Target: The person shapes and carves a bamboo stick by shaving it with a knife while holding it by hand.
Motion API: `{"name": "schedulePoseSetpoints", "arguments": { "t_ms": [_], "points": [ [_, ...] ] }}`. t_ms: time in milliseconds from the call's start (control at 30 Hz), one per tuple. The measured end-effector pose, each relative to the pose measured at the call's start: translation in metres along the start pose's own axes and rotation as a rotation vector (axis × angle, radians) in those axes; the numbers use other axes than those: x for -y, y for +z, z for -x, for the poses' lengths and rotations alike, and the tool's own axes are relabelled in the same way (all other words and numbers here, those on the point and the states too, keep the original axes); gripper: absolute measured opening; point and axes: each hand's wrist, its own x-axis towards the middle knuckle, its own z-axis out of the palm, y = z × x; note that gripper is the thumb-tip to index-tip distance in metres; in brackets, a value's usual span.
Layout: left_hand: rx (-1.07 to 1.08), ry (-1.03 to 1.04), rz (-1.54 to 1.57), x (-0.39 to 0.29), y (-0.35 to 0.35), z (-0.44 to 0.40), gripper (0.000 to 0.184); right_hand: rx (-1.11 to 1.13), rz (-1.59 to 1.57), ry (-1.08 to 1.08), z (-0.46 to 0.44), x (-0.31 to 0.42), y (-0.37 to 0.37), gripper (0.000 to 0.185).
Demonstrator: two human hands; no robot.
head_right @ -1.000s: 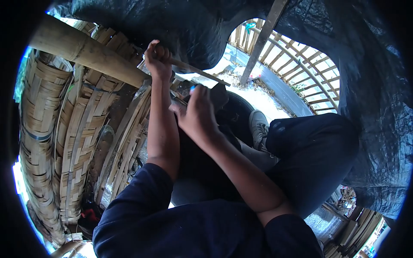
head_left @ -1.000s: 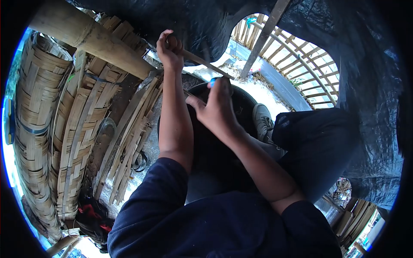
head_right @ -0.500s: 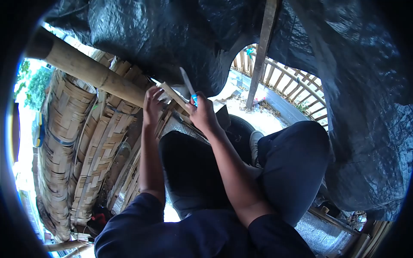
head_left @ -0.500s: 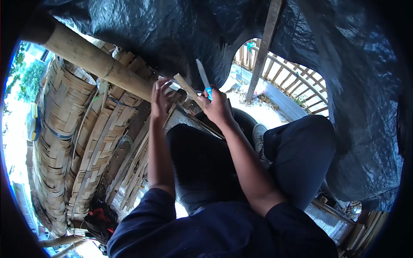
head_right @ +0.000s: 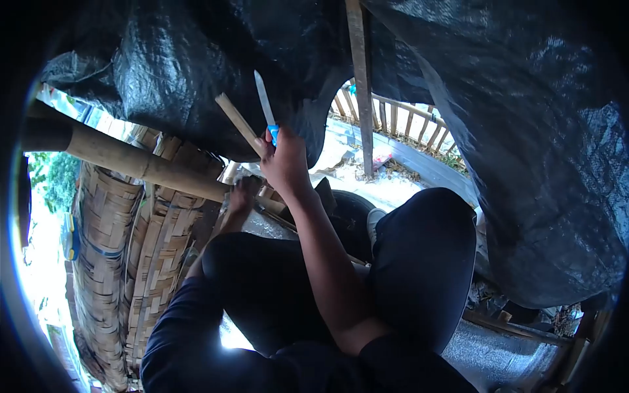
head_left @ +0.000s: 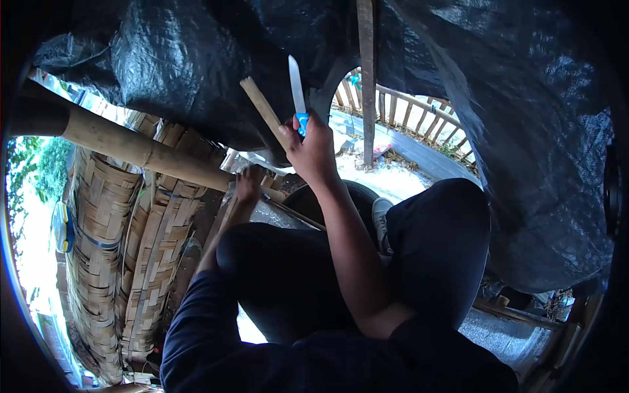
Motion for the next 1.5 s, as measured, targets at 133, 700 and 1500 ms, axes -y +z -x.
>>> {"name": "schedulePoseSetpoints", "arguments": {
  "t_ms": [133,700,1500],
  "points": [
    [0.017,-0.554,0.39,0.004,-0.048,-0.069,0.031,-0.059,-0.006,0.016,0.004,0.004,-0.012,0.023],
    [-0.336,-0.447,1.963,-0.085,-0.199,-0.145,0.05,0.03,0.073,0.086,0.031,-0.07,0.022,0.022],
    [-0.449,-0.304,2.126,-0.134,-0.216,-0.07,0.046,0.089,0.299,0.376,0.052,-0.146,-0.016,0.024]
  ]
}}
